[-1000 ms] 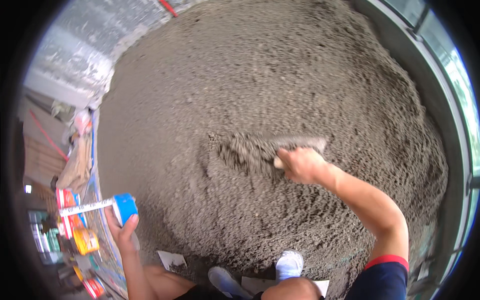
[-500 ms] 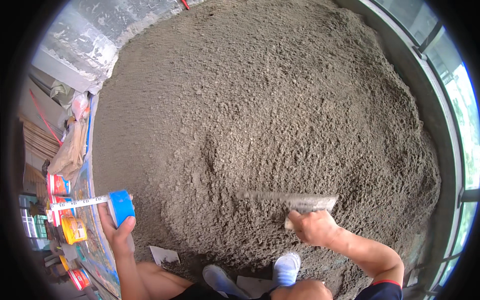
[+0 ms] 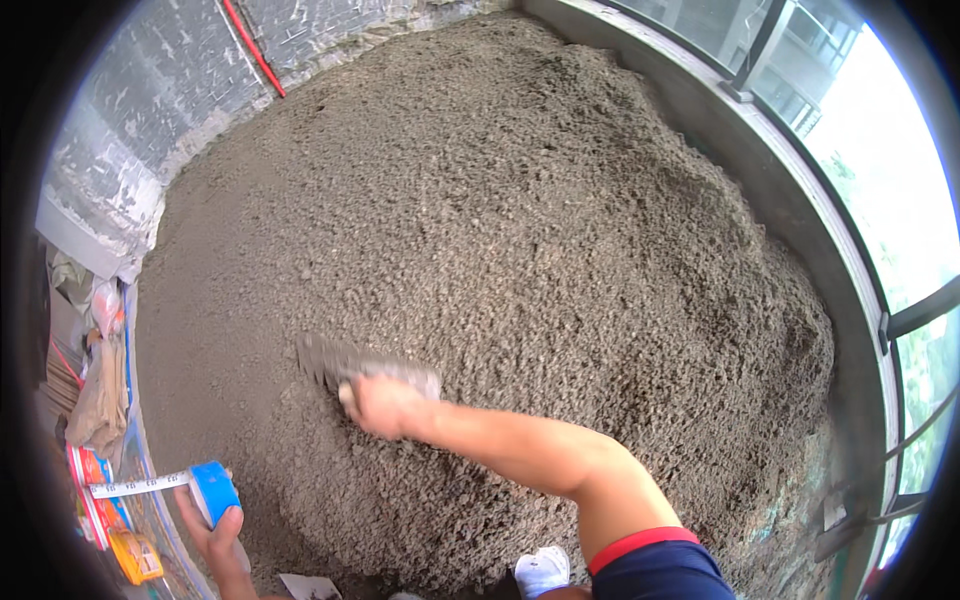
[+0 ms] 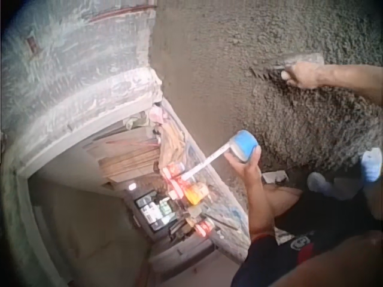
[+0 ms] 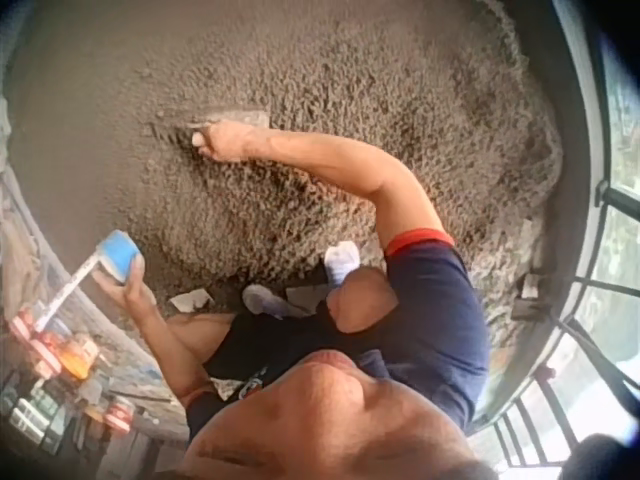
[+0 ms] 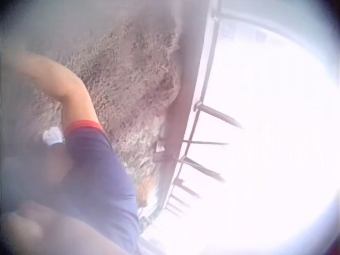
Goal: Leveling and smoothing sand on a balcony floor in preparation for tile installation.
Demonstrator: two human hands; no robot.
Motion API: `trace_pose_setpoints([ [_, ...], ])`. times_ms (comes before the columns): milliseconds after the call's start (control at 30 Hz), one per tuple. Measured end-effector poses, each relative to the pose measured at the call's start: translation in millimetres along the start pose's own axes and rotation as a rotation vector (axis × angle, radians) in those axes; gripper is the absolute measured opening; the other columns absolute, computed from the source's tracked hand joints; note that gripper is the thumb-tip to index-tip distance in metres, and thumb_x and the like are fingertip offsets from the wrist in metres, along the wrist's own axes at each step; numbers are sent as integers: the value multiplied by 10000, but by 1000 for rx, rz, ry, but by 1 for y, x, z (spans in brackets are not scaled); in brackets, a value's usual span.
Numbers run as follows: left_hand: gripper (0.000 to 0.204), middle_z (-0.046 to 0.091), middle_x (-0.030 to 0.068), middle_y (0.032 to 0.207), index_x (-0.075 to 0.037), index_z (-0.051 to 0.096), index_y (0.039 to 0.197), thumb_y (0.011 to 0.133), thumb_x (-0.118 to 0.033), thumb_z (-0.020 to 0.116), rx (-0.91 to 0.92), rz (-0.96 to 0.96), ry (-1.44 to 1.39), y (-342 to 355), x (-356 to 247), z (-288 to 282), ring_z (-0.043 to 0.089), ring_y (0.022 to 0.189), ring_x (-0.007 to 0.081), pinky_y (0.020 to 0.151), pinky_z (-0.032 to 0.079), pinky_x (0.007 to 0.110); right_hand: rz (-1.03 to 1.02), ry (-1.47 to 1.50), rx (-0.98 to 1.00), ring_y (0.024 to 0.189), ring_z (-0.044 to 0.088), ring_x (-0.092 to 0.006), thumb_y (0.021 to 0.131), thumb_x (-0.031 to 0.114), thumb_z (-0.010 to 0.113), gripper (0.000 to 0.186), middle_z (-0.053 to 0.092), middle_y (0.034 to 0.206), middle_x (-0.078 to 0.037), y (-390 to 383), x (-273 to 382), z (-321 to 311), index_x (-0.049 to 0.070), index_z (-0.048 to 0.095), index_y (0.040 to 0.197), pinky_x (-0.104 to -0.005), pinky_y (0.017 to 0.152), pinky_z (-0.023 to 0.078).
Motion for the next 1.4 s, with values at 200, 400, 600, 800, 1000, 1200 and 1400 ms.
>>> trace_pose_setpoints([
  [200, 947, 547, 157, 1246, 7, 337, 1459, 647, -202, 776, -29, -6, 91, 11, 15, -11, 547, 1138, 266, 1021, 404, 384, 287, -288, -282, 907, 701, -328, 1027, 243, 329, 342, 650, 1100, -210, 36, -84, -172, 69, 611, 1113, -439, 868, 587],
  [400, 931, 553, 149, 1197, 16, 369, 1416, 637, -268, 793, -39, 24, 130, 13, 17, -72, 550, 1126, 254, 1003, 416, 385, 715, -416, -843, 1045, 656, -454, 994, 451, 443, 492, 684, 1098, -275, -103, -226, -332, 15, 600, 1159, -514, 927, 519],
  [600, 868, 464, 192, 1362, 56, 323, 1460, 750, -138, 783, -219, -88, 318, -26, 1, -130, 497, 1201, 271, 1040, 391, 391, 759, -688, -1073, 942, 678, -450, 914, 309, 624, 395, 693, 1003, -267, -183, -278, -394, 48, 490, 1178, -534, 828, 536],
  [800, 840, 468, 215, 1400, 96, 295, 1490, 827, -121, 763, -222, -33, 527, -39, -40, -112, 501, 1175, 257, 1011, 402, 374, 601, -580, -773, 942, 683, -427, 882, 241, 603, 306, 705, 949, -245, -4, -238, -346, 49, 540, 1112, -519, 838, 539],
  [1000, 731, 583, 206, 1232, 103, 419, 1397, 803, -119, 783, -200, 115, 542, -46, -67, -101, 550, 1019, 255, 927, 450, 366, 258, -500, -392, 947, 706, -363, 905, 152, 492, 456, 719, 990, -217, 85, -119, -191, 4, 463, 1335, -471, 864, 553],
  [1200, 801, 563, 221, 1263, 84, 360, 1399, 753, -81, 805, -28, 271, 259, -15, -56, -62, 572, 1124, 322, 1025, 427, 446, 114, -409, 38, 860, 728, -318, 1007, 178, 450, 262, 719, 970, -188, 29, -48, -41, 52, 476, 1235, -448, 767, 594],
  [1400, 877, 453, 230, 1417, 41, 294, 1449, 737, -26, 801, 131, 165, 119, -25, -45, -19, 473, 1277, 330, 1088, 373, 467, 3, -527, 308, 624, 704, -291, 979, 65, 453, 292, 696, 811, -186, -85, -32, 51, 5, 408, 1261, -407, 537, 600],
])
Point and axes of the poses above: each hand's wrist, its own y-axis towards the middle knuckle, its own z-axis out of the palm, x = y × z, the point moved 8 cm from there along y, towards the middle knuckle
